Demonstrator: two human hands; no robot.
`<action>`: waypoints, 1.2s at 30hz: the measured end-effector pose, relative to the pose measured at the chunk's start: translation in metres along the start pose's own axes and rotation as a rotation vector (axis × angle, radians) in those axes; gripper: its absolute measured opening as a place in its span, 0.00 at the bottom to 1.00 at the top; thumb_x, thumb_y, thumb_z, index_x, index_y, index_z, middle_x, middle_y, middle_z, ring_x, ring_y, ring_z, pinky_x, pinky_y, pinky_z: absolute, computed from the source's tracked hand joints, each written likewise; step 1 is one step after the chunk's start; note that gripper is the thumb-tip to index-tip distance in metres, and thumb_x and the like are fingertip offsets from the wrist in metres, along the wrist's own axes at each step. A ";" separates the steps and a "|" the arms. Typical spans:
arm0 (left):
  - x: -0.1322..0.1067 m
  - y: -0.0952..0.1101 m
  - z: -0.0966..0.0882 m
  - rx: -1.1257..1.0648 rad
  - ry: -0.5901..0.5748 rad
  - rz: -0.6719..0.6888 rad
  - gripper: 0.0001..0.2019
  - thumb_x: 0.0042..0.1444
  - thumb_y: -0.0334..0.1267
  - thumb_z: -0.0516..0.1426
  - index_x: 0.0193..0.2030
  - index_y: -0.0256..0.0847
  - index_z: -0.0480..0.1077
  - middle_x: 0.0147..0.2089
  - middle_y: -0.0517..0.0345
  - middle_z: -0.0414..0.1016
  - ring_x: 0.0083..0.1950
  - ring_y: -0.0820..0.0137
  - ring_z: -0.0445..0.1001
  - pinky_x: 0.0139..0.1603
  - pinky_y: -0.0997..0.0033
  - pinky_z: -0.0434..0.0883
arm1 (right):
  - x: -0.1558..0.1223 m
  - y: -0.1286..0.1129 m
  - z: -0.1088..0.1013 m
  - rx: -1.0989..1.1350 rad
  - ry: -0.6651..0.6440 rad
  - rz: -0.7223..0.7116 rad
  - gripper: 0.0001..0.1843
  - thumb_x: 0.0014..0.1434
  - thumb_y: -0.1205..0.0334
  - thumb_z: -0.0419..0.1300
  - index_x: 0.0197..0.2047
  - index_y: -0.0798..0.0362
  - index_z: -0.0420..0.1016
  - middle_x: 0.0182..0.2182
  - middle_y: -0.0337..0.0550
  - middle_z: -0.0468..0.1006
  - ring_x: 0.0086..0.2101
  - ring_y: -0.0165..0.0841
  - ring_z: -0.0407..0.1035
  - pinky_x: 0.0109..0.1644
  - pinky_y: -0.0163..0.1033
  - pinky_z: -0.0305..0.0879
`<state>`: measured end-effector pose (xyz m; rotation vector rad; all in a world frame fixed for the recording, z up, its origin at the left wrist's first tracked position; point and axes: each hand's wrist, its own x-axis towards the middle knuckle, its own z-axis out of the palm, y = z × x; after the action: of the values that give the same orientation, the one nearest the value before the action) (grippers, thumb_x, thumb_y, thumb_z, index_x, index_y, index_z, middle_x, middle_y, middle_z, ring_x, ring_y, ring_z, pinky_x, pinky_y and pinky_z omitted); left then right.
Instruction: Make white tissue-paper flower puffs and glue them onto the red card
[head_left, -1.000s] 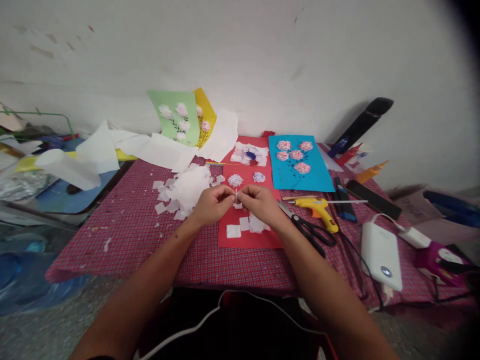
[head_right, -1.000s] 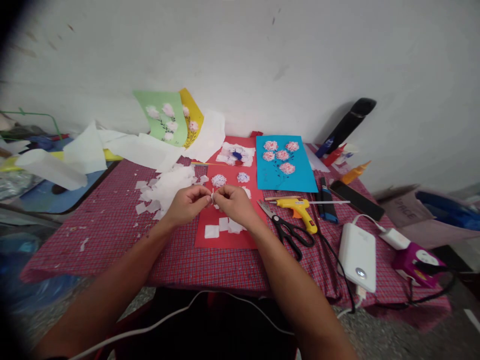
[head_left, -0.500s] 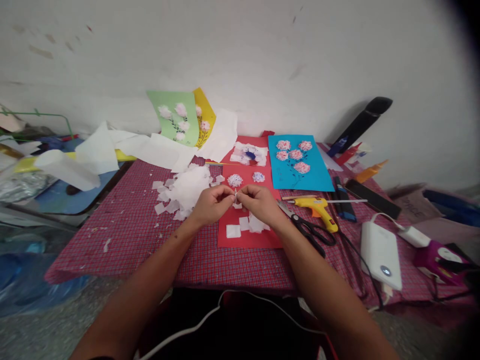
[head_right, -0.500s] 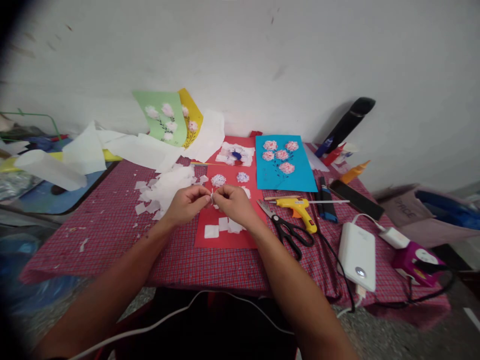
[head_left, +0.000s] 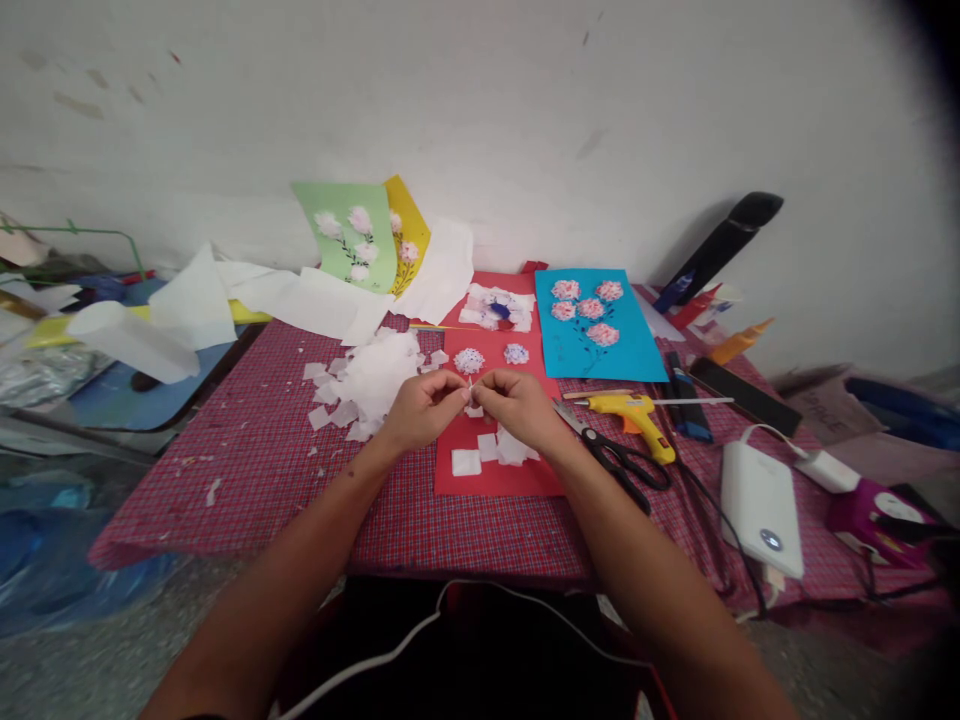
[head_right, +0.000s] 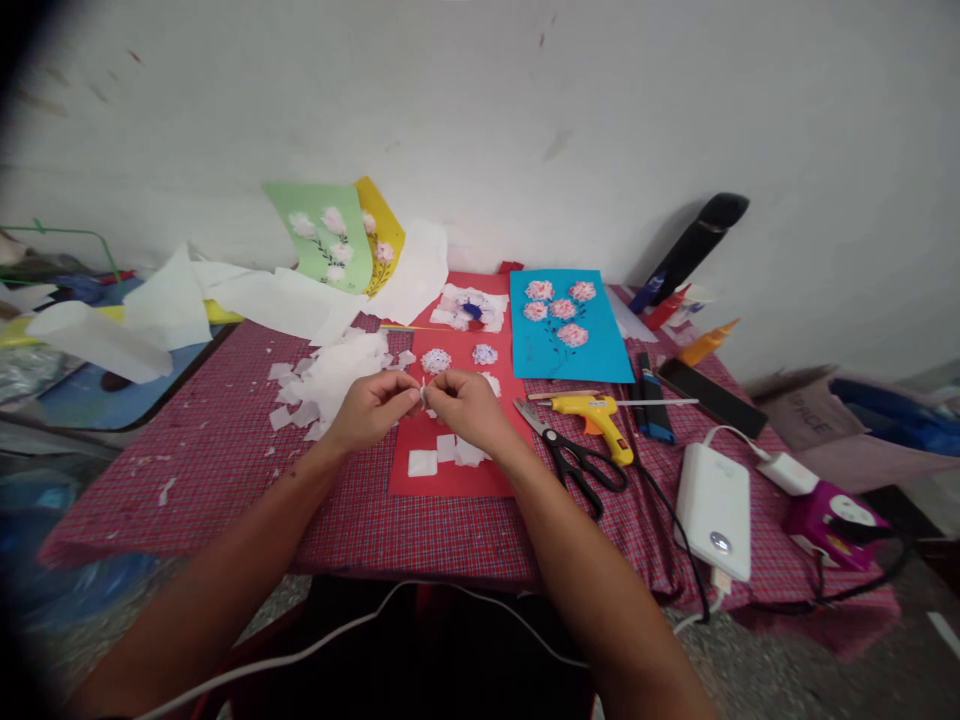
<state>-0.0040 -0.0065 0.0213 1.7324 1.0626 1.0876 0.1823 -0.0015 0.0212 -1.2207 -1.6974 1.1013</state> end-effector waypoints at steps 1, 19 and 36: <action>0.000 0.000 0.000 0.005 0.003 0.001 0.07 0.58 0.39 0.59 0.33 0.39 0.74 0.28 0.58 0.76 0.29 0.73 0.71 0.33 0.72 0.70 | 0.000 0.000 0.000 0.004 0.001 0.001 0.11 0.59 0.56 0.60 0.27 0.52 0.71 0.21 0.35 0.71 0.24 0.28 0.62 0.29 0.35 0.57; 0.000 -0.013 0.002 0.150 0.081 0.024 0.08 0.60 0.38 0.57 0.31 0.40 0.74 0.29 0.59 0.77 0.31 0.71 0.72 0.34 0.72 0.69 | 0.000 0.002 0.003 0.061 -0.011 0.004 0.10 0.58 0.57 0.60 0.30 0.53 0.74 0.24 0.37 0.73 0.24 0.28 0.63 0.29 0.35 0.58; 0.000 -0.006 0.001 0.088 0.006 -0.012 0.11 0.62 0.43 0.58 0.33 0.39 0.74 0.30 0.58 0.76 0.32 0.71 0.72 0.35 0.71 0.69 | -0.003 -0.002 0.004 -0.090 0.047 -0.091 0.10 0.59 0.58 0.58 0.27 0.52 0.69 0.24 0.36 0.70 0.26 0.29 0.61 0.31 0.35 0.57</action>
<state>-0.0045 -0.0050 0.0158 1.7906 1.1389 1.0525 0.1785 -0.0055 0.0216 -1.2027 -1.7656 0.9439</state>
